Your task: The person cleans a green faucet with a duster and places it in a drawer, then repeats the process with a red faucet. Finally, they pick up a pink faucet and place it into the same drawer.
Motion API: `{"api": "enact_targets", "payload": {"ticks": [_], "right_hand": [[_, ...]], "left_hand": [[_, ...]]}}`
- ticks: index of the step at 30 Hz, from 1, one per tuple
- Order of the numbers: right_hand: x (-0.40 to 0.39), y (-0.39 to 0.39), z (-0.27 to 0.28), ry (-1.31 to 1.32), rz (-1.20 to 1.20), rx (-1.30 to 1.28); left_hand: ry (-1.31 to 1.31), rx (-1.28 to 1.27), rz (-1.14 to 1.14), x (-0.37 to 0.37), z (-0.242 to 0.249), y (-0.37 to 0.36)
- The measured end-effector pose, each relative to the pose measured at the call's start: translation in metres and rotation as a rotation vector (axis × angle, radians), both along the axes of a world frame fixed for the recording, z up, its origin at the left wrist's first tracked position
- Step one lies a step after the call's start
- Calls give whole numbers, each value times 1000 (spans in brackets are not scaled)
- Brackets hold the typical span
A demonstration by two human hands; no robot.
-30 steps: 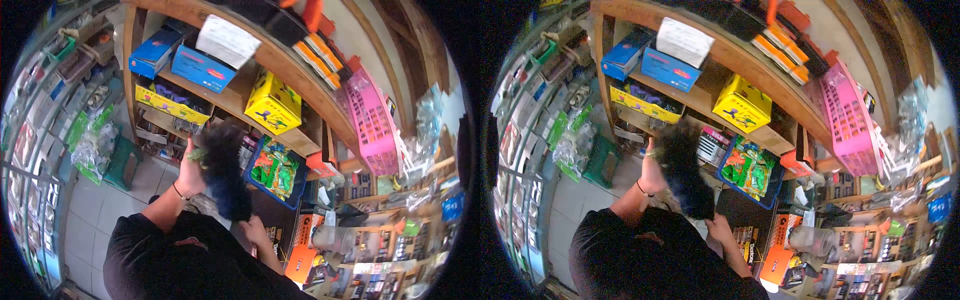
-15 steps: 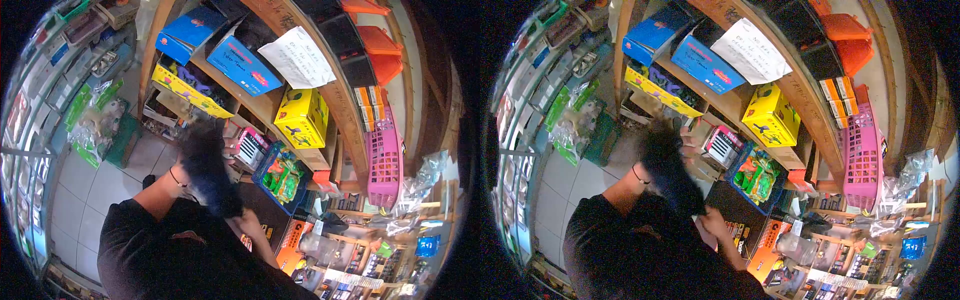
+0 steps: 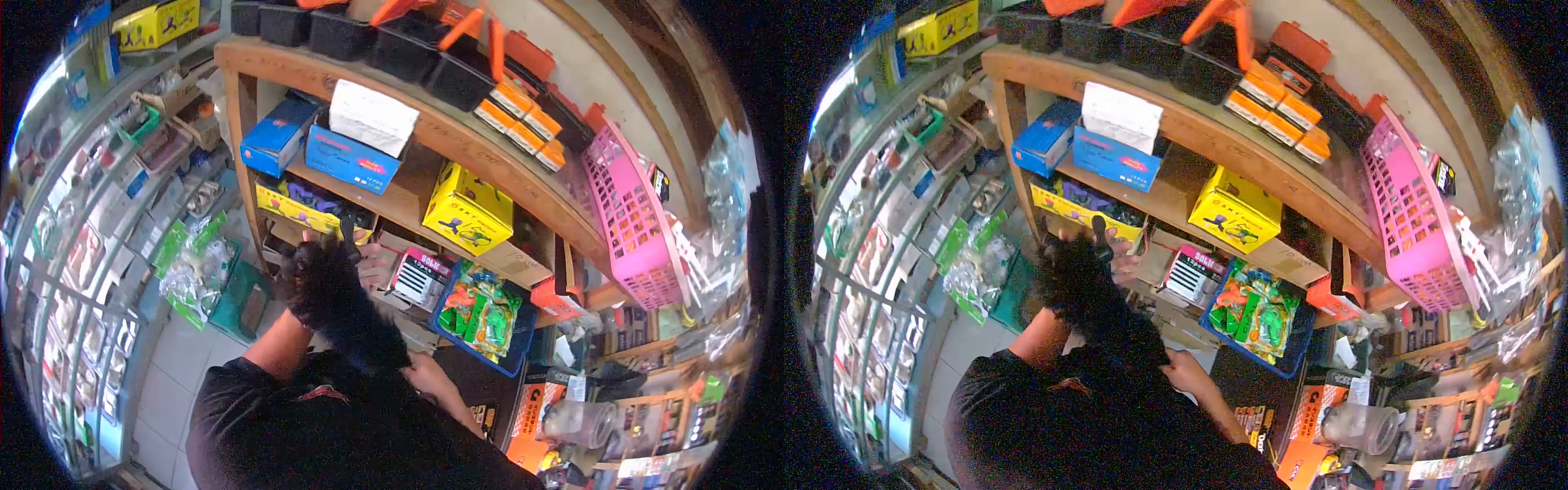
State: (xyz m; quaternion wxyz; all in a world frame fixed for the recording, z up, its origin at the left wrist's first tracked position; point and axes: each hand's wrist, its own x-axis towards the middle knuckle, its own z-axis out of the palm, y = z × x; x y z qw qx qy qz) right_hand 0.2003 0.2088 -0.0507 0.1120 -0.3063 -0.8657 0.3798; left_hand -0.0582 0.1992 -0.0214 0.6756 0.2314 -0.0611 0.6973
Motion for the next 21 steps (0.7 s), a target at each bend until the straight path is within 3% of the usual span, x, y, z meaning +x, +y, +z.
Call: {"api": "enact_targets", "payload": {"ticks": [1,2,4,6,8,9,10,12,13,14,16,17,18,20,21], "right_hand": [[6,2,-1,-49,-55,-123],[11,3,1,-32,-54,-127],[9,3,20,-421,-297,-423],[30,11,-26,-308,-200,-361],[47,19,-58,-149,109,-165],[33,9,-9,-15,31,-273],[34,11,-15,0,29,-284],[36,15,-30,-97,-39,-346],[32,11,-22,1,-7,-206],[34,12,-26,15,-12,-218],[39,17,-29,-36,146,-39],[38,15,-22,21,72,-201],[33,13,-9,27,67,-213],[28,9,7,-46,-124,-337],[32,14,-7,-284,-26,-274]], "left_hand": [[-30,73,-28,5,6,4],[-146,-341,270,18,11,-2],[-136,32,-117,5,-24,4],[-213,27,-135,11,-21,4],[92,-168,80,23,5,-1],[62,-77,72,26,-1,4],[77,-87,68,28,3,4],[-261,-38,-56,34,17,0],[-56,-291,141,43,36,-3],[-42,-302,138,43,36,-4],[302,-340,230,43,26,-5],[298,-288,262,39,-6,5],[173,-233,174,44,13,-1],[-40,-357,197,48,32,-2],[15,-251,160,44,21,-3]]}}
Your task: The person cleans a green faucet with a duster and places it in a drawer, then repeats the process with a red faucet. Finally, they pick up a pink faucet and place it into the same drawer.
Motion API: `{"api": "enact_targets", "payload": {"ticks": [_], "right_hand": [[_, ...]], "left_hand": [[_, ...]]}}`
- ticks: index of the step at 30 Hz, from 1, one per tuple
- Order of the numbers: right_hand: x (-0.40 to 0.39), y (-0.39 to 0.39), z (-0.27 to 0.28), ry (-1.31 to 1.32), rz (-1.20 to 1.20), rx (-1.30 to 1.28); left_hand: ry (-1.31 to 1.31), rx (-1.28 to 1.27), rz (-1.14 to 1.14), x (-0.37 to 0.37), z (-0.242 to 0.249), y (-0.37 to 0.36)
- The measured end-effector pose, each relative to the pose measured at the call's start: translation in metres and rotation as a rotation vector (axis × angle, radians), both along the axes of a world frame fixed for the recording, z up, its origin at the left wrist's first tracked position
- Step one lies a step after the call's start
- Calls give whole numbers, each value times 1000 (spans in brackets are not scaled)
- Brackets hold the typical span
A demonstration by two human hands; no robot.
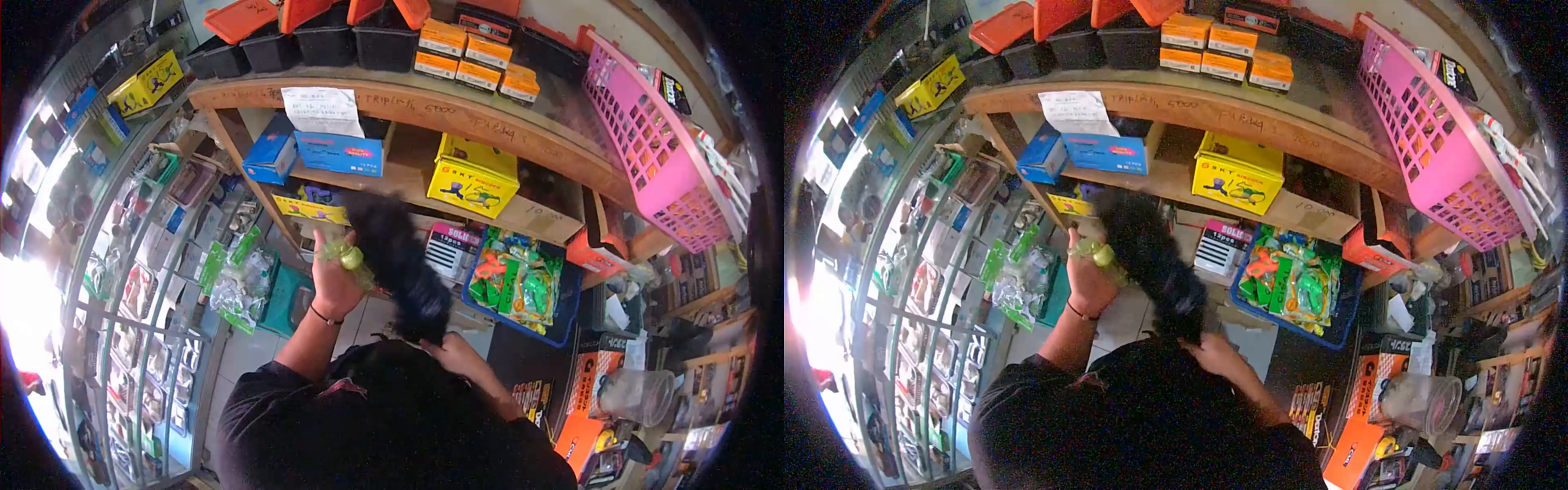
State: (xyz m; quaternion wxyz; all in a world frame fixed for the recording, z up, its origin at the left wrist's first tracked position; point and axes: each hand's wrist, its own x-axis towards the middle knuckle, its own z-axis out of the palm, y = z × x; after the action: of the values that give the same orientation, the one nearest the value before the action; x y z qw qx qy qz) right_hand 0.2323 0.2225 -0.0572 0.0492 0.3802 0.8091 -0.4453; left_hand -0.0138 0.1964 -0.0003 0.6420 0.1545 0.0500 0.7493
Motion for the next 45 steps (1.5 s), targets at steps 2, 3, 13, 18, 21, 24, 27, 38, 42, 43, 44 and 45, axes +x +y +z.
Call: {"api": "enact_targets", "payload": {"ticks": [2,3,13,18,21,24,27,38,42,43,44,45], "right_hand": [[9,1,-20,190,89,94],[11,-1,-22,379,178,196],[21,-7,-27,230,90,95],[11,-8,1,230,125,49],[7,-9,-15,297,-69,38],[2,-12,17,125,-39,-55],[13,-11,-6,360,122,116],[9,-13,8,71,-101,45],[14,-12,-31,324,57,162],[14,-11,-27,324,58,167],[14,-12,-21,238,-62,76],[9,-13,-11,151,-180,-16]], "left_hand": [[68,-28,-37,0,3,-2],[136,-48,-74,1,4,-2],[54,170,-65,4,-10,-3],[76,14,-28,1,-11,-5],[73,56,-49,-2,-8,-9],[23,-7,-9,-1,0,-15],[223,29,-38,-1,2,-15],[-300,311,-276,-12,-29,-3],[114,92,-134,-8,-20,-2],[115,97,-134,-8,-17,-2],[62,-66,-42,-7,-12,-4],[7,-231,52,-6,-8,-7]]}}
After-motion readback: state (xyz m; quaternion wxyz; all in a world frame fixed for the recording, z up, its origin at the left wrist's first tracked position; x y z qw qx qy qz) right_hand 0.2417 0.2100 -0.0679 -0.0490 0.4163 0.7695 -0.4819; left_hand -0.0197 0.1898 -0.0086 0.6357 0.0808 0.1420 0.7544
